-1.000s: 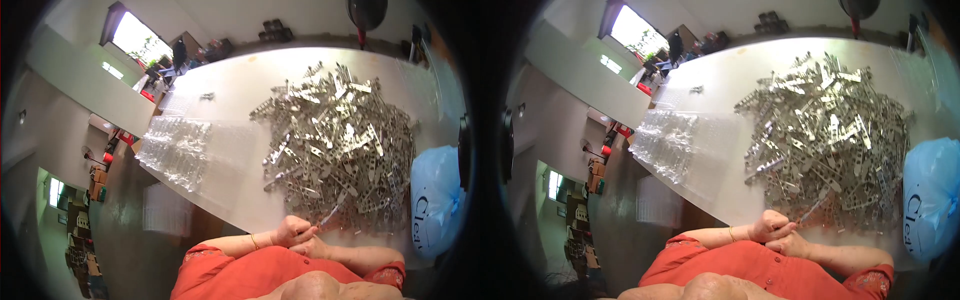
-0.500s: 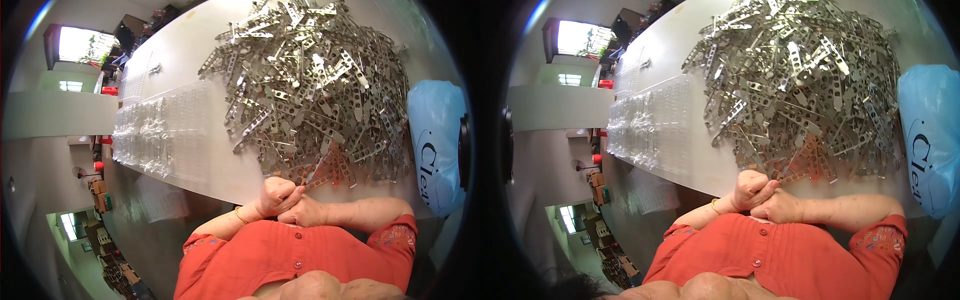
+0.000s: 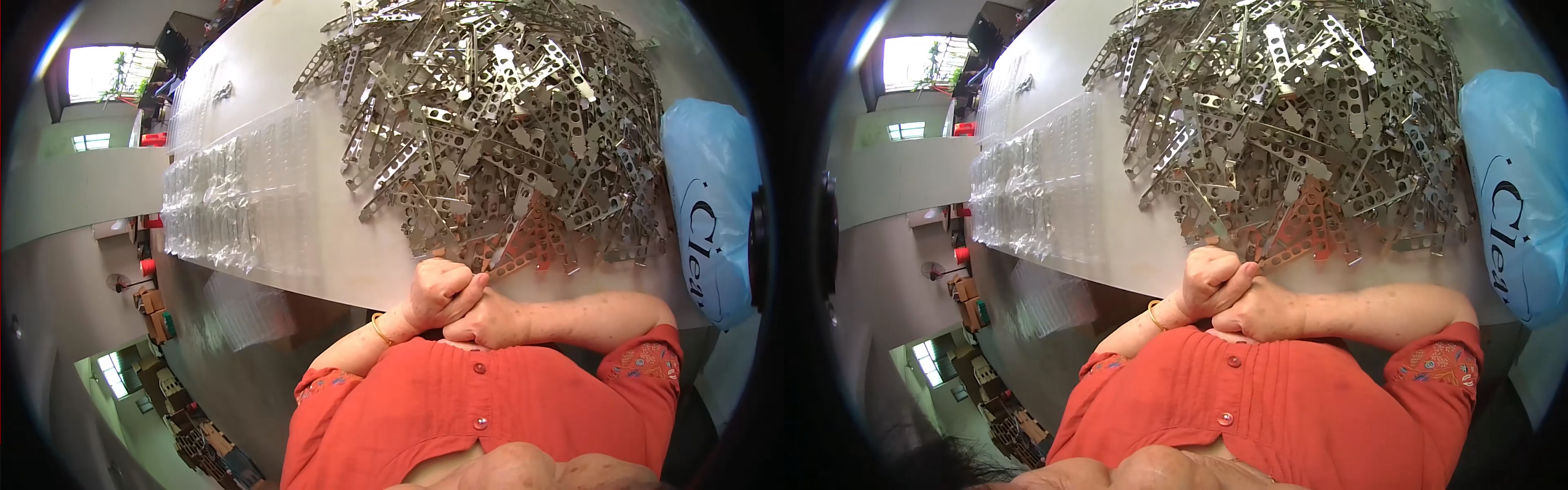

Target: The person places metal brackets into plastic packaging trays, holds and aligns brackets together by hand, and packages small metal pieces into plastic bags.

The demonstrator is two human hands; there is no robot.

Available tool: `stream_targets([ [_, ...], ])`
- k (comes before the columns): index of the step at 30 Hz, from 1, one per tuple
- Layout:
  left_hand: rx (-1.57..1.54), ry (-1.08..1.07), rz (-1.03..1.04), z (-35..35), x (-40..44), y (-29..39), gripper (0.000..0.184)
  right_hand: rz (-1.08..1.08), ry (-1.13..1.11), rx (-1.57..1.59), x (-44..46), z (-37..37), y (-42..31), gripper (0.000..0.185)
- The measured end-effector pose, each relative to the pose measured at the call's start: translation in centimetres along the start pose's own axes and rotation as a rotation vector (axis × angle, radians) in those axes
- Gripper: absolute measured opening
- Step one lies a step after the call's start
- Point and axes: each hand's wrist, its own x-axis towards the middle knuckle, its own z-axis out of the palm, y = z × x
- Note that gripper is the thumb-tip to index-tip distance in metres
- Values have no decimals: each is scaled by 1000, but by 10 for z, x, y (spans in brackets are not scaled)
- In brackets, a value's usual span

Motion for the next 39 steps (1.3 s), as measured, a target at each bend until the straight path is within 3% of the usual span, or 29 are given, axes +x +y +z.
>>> stream_targets([
  [7, 11, 24, -14, -4, 1, 5, 43, -4, -14, -5, 3, -4, -3, 30],
  [11, 175, 122, 125, -22, 10, 12, 42, -6, 64, 47, -3, 6, 3, 31],
  [13, 279, 163, 172, -34, 13, 14, 38, 136, -94, 1, -1, -3, -6, 36],
  [16, 424, 285, 116, -43, 9, 2, 35, 106, -78, -44, 3, -6, -10, 40],
  [20, 439, 345, -43, -49, 10, 3, 18, 96, -100, -84, 2, -4, -9, 42],
  [22, 502, 280, -24, -51, 7, -1, 15, 69, -81, -76, 3, -3, -9, 42],
  [24, 601, 200, 72, -50, 11, 1, 23, 64, -70, -72, 4, -3, -9, 42],
  [25, 608, 106, 17, -50, 10, 4, 35, 65, -58, -69, 3, -3, -11, 42],
  [28, 692, -3, 42, -47, 20, 11, 40, 53, -68, -96, 3, -4, -11, 42],
  [39, 746, -84, 188, -48, 22, -1, 40, 47, -75, -89, 2, -3, -8, 40],
])
